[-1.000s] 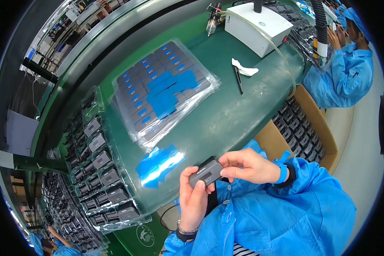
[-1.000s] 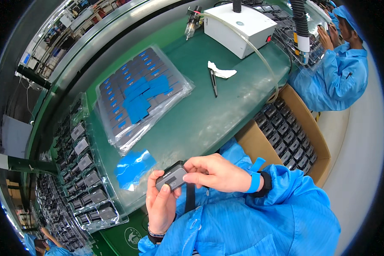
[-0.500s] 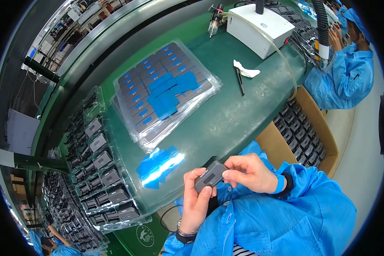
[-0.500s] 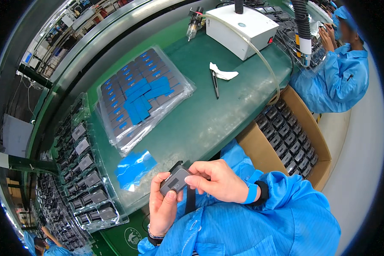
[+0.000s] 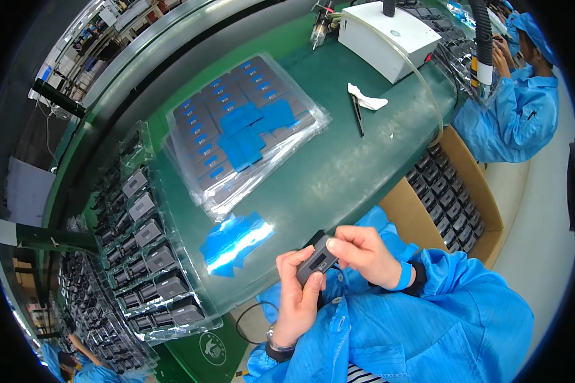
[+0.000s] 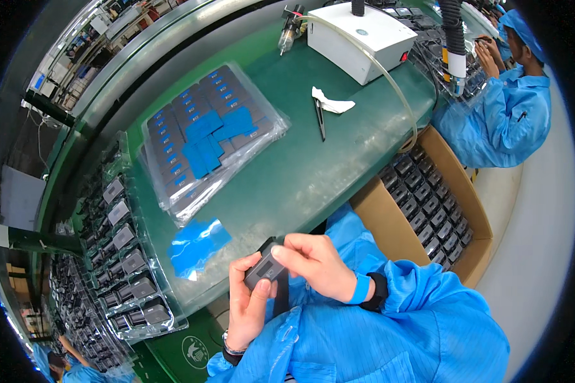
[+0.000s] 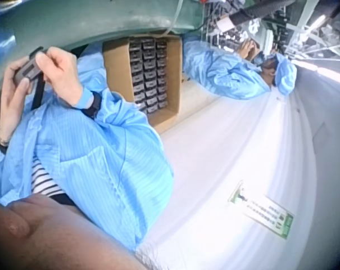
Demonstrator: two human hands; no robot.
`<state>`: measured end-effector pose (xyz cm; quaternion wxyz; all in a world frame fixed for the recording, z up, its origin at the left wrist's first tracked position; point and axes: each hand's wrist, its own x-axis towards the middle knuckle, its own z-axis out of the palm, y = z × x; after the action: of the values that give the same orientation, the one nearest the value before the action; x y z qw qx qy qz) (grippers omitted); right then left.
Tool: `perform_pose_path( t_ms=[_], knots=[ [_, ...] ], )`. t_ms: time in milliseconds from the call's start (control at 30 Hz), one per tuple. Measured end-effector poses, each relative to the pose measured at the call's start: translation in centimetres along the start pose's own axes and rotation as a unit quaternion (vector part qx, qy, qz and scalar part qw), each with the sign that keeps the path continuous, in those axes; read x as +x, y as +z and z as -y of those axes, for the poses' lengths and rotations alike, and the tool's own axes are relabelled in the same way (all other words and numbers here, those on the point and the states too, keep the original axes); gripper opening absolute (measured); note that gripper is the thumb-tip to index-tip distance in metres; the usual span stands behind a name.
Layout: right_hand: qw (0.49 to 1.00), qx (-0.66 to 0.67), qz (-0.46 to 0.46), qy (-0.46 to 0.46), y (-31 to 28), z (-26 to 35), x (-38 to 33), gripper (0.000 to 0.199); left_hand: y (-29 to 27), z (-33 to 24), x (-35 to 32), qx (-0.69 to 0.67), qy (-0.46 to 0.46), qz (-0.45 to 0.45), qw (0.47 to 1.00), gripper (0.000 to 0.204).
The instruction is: Assemble and clean small plastic electronic enclosures at a factory workstation.
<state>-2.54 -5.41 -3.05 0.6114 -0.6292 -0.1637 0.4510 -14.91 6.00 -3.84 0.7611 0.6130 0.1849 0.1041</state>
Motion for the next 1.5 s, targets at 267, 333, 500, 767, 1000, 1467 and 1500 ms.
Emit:
perform_pose_path(
  t_ms=[267, 333, 500, 767, 1000, 1467, 1500],
  knots=[
    [0.999, 0.041, 0.005, -0.018, 0.1, 0.2, 0.5, 0.031, 0.7, 0.0, 0.0, -0.148, -0.056, -0.071, 0.985, 0.038],
    [0.999, 0.019, 0.043, -0.019, -0.7, 0.1, 0.2, 0.030, 0.5, 0.0, -0.2, -0.158, -0.059, -0.075, 0.983, 0.038],
    [0.991, 0.029, 0.130, -0.005, -1.5, 0.9, -1.0, 0.025, 0.4, -0.8, -0.3, -0.182, -0.066, -0.049, 0.980, 0.033],
    [0.992, 0.048, 0.116, 0.003, -2.0, 0.6, -1.6, 0.022, 0.0, 0.3, -0.3, -0.167, -0.057, -0.015, 0.984, 0.046],
    [0.990, 0.115, 0.078, -0.010, -2.5, 0.4, -2.0, 0.020, 0.5, 0.3, -0.7, -0.092, 0.006, -0.031, 0.995, 0.057],
    [0.997, 0.024, 0.077, -0.006, -1.4, 0.5, -2.9, 0.015, 0.2, 0.2, -1.1, -0.122, -0.044, -0.071, 0.989, 0.034],
    [0.996, 0.026, 0.082, -0.007, -1.6, 0.5, -2.7, 0.015, 0.4, 0.1, -1.0, -0.158, -0.053, -0.087, 0.982, 0.032]
  ],
)
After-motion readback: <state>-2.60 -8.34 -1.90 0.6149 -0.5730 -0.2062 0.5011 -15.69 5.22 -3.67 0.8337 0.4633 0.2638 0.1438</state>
